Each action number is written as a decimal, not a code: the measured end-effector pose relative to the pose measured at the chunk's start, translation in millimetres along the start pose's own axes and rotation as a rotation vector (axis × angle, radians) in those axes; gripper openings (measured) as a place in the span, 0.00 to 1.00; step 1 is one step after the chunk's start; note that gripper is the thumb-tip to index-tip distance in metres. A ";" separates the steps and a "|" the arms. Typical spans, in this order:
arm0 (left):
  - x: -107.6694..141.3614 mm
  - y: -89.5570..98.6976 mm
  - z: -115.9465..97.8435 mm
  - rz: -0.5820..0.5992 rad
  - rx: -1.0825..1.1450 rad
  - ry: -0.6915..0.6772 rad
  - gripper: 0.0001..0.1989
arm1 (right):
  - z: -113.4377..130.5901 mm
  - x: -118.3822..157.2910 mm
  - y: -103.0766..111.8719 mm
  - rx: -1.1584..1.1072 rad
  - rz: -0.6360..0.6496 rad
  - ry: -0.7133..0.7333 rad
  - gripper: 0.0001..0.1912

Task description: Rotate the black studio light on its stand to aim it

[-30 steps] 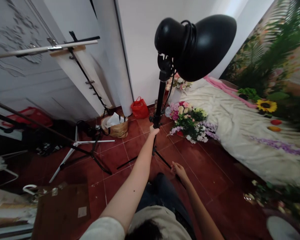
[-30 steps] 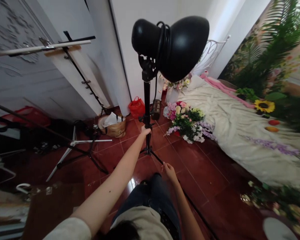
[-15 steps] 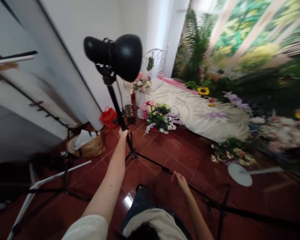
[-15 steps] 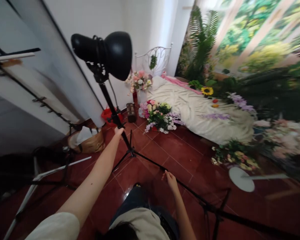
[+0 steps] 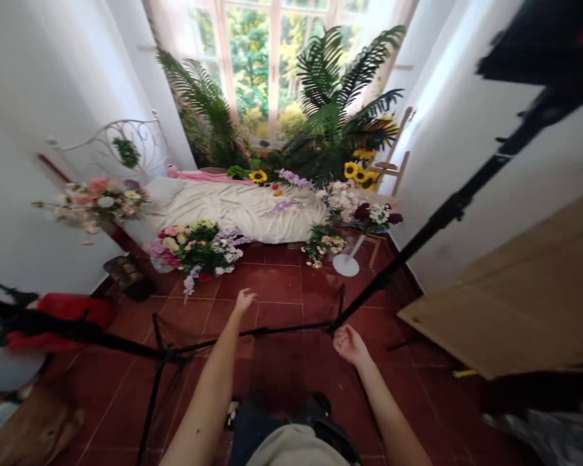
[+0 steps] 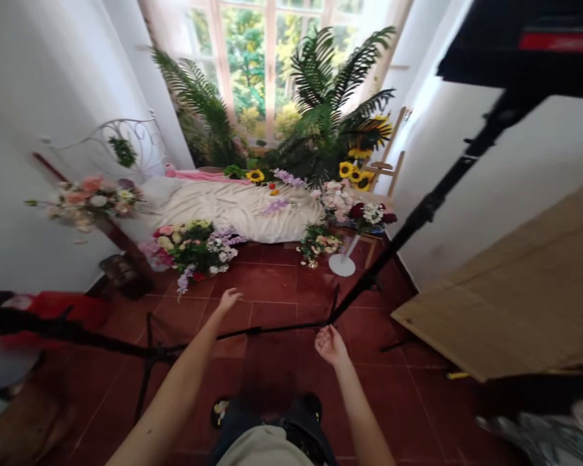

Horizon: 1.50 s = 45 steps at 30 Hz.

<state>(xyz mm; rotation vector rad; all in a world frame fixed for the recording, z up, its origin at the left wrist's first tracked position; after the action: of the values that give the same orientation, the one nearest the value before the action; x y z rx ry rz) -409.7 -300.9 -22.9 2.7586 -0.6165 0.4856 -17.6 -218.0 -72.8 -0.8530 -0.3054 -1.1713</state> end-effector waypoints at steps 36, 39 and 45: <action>306.3 -480.1 -106.6 0.331 -0.061 -0.567 0.14 | 269.4 -3.9 135.6 0.560 -0.116 0.567 0.07; 307.0 -480.6 -106.0 0.320 -0.064 -0.564 0.12 | 279.1 16.0 140.2 1.085 -0.359 0.811 0.06; 303.7 -480.9 -104.3 0.327 -0.060 -0.563 0.11 | 335.1 35.4 140.4 1.115 -0.364 0.988 0.20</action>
<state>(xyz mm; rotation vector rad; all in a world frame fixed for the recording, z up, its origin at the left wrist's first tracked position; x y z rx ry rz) 39.2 43.7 95.8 2.7380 -1.1945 -0.2676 192.2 18.0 110.3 0.7878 -0.2298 -1.3566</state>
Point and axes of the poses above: each hand's wrist, its own x-axis away from the middle knuckle, its own y-axis out of the back of the hand, z = x × y, the point moved 6 cm from there along -x, towards the middle knuckle, and after that the axes turned 5 degrees about x, right-handed, at the moved point
